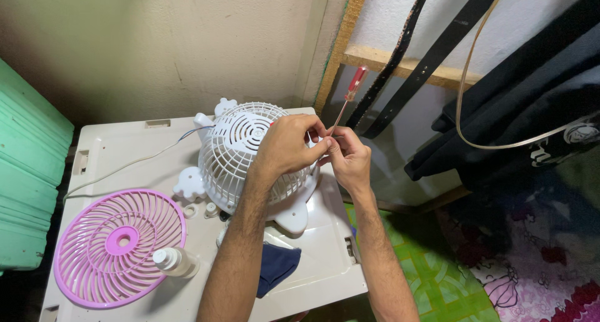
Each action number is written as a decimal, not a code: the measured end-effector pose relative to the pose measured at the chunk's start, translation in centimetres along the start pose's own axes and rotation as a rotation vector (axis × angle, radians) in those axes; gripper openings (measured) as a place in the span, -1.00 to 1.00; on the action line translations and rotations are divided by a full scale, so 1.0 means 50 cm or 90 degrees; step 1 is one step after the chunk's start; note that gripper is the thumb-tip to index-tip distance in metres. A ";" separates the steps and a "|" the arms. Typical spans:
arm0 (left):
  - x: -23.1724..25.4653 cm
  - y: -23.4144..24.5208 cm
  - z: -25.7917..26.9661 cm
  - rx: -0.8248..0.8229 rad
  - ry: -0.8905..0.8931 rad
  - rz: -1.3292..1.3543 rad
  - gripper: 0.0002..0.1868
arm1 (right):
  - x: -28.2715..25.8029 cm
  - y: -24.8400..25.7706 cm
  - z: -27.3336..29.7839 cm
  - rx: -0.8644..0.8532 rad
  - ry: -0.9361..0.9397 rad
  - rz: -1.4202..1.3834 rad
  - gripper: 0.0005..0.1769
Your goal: The person wipes the white fan cage with a blue cloth, then reattaches the cage to the fan base. They secure the cage using a screwdriver and tighten the screws. The person then attaches the front grill to the fan.
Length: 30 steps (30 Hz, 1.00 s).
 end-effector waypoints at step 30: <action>0.013 0.015 0.010 0.100 -0.129 0.102 -0.83 | -0.024 -0.014 0.030 -0.096 -0.130 0.119 -0.75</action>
Point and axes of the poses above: each hand's wrist, its own z-axis away from the middle knuckle, its own y-axis out of the back of the hand, x = y × z, the point moved 9 cm from there along -z, towards the middle knuckle, and after that the axes turned 7 degrees about -z, right-handed, at the moved point
